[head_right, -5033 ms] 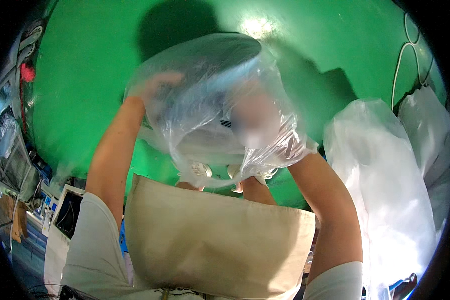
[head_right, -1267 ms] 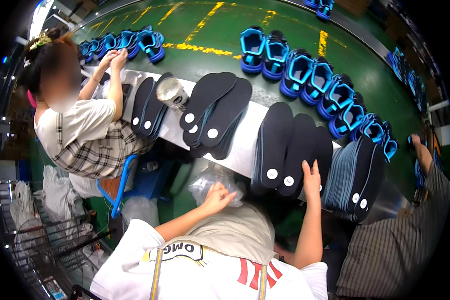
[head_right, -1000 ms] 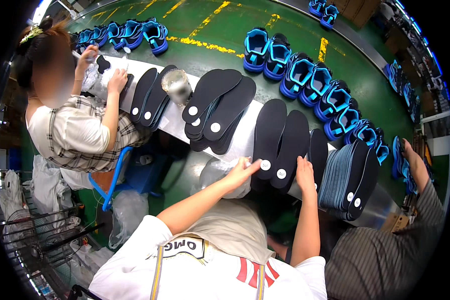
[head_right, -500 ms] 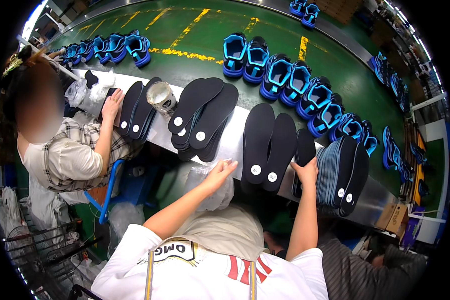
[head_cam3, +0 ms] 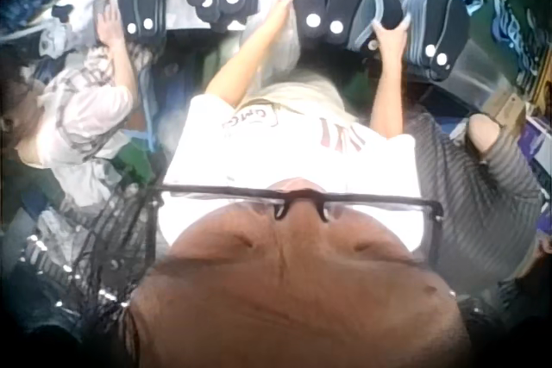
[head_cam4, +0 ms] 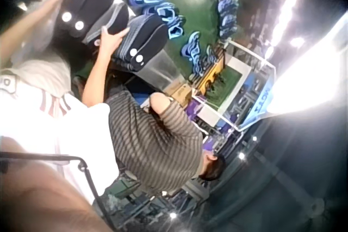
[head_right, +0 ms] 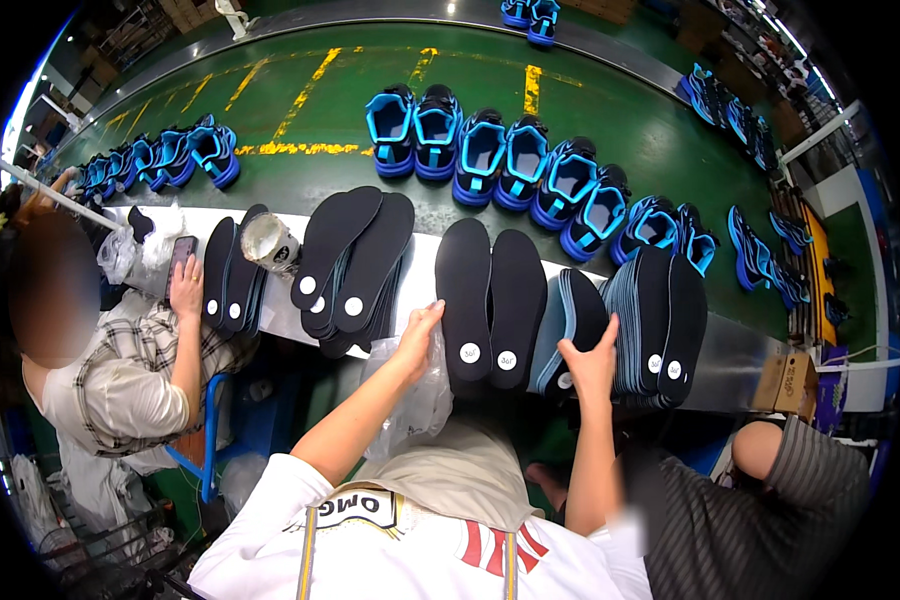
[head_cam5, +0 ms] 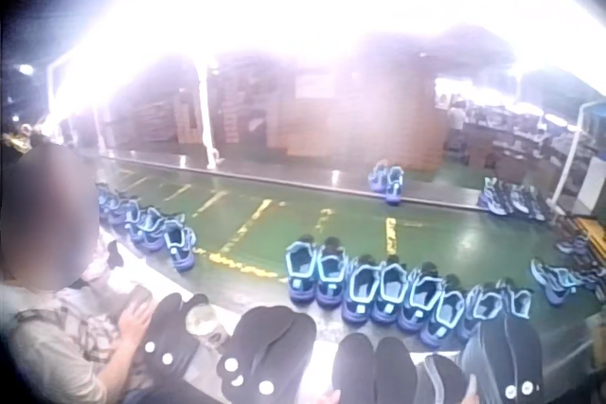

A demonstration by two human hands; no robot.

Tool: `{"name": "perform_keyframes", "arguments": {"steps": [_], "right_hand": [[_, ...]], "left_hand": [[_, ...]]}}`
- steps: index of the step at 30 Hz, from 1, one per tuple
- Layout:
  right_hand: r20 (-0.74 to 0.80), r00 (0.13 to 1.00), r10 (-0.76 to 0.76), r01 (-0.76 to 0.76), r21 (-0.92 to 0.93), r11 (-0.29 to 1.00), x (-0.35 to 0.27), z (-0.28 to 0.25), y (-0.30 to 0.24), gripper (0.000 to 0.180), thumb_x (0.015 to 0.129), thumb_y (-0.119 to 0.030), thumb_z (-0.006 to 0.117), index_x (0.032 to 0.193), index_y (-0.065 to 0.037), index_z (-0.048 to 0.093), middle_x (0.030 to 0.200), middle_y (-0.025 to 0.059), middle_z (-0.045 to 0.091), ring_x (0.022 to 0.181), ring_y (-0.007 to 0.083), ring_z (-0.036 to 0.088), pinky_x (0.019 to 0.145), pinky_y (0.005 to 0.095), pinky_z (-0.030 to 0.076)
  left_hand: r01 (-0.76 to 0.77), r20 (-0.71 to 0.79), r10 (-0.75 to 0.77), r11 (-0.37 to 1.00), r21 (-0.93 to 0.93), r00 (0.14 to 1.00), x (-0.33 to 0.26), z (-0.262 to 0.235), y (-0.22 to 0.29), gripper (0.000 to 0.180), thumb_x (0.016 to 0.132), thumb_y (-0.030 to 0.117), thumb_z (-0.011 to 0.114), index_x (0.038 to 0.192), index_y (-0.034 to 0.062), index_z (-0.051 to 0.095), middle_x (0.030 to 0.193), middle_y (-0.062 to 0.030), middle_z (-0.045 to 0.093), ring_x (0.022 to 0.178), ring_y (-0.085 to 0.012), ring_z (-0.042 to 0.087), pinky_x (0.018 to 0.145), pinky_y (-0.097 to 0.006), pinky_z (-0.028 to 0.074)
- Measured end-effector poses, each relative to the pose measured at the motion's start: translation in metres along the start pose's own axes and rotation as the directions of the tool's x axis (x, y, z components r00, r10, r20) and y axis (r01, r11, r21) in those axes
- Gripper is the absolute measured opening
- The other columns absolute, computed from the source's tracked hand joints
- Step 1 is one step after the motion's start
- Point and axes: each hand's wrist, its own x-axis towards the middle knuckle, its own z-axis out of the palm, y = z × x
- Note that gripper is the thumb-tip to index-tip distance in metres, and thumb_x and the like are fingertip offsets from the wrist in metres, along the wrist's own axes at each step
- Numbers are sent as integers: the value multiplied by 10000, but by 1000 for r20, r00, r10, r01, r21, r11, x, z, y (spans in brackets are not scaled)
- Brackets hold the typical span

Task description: The person inserts insoles into shoes on a production line, organized items in a bag, and handles a phone.

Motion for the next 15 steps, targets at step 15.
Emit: {"name": "perform_keyframes", "arguments": {"steps": [15], "right_hand": [[70,865,-497,502,-88,860,12,-18,-3,442,815,-264,563,1188,-40,480,1249,269,356,1139,384,387,953,370,311]], "left_hand": [[122,360,-226,950,289,905,-13,18,4,365,806,449,554,846,89,500,832,-54,542,793,-152,492,716,-296,391]]}}
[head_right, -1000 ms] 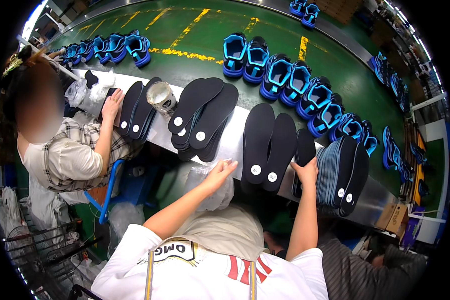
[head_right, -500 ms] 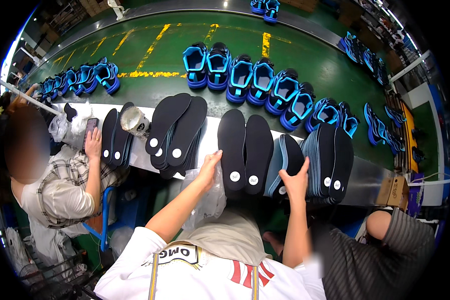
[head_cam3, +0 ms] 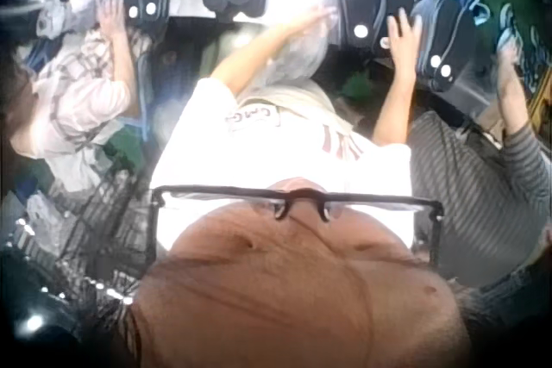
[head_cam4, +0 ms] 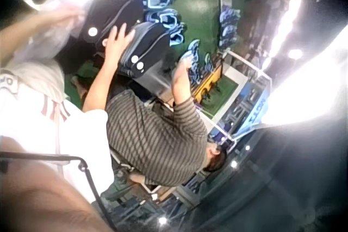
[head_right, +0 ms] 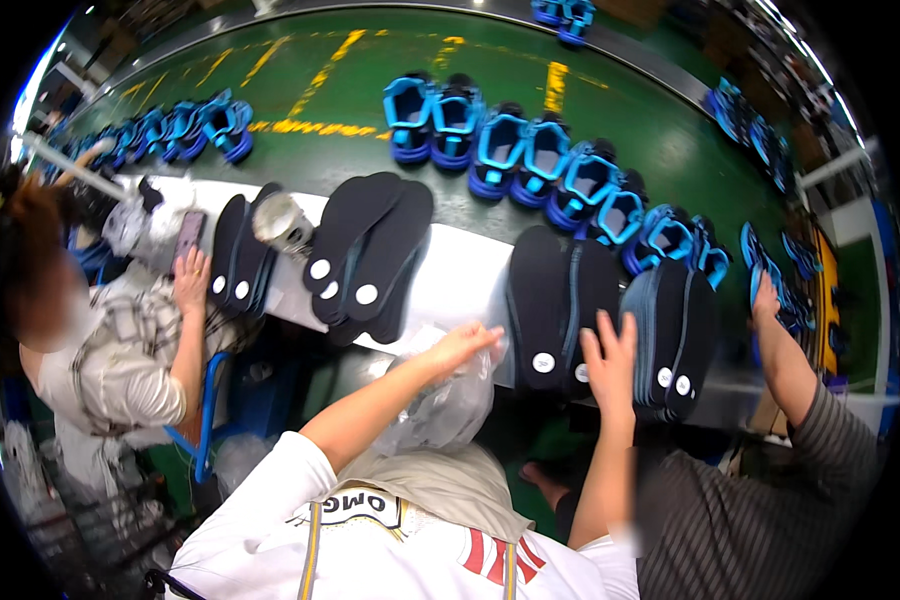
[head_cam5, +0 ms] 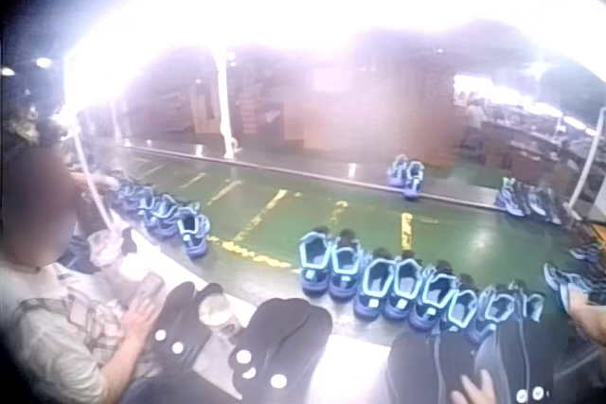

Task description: The person inserts insoles into shoes on a production line, organized items in a bag, and handles a phone.

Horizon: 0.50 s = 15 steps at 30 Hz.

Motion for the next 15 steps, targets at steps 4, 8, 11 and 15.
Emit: {"name": "perform_keyframes", "arguments": {"steps": [4,8,11,15], "right_hand": [[-146,980,-135,166,226,960,-41,16,-66,319,790,-100,575,1089,5,535,1178,183,455,1091,288,450,905,337,359],[579,661,-478,122,545,829,-131,83,-156,536,713,-71,652,1206,-30,446,1274,153,376,1179,257,375,942,347,337],[903,200,-380,350,296,889,-221,149,-222,709,648,-119,723,1276,-146,396,1397,187,143,1206,298,339,958,369,332],[732,-280,-621,-143,609,781,-337,252,-255,513,716,-60,648,1194,-86,465,1346,183,269,1144,277,428,933,381,371]], "left_hand": [[-63,-507,238,939,339,828,-89,-44,-86,270,790,255,582,746,45,418,671,-65,451,634,-161,426,586,-322,384],[-9,-725,-238,948,-319,646,-220,-82,-155,174,801,173,549,814,43,434,744,-87,483,641,-174,492,596,-283,443],[-249,-482,-235,625,-740,844,-339,-87,-188,166,807,146,559,901,51,459,763,-56,492,664,-155,521,600,-254,475],[-552,-611,-145,308,-775,778,-482,-60,-242,255,808,132,583,1030,78,469,801,-34,487,699,-147,519,619,-243,468]]}}
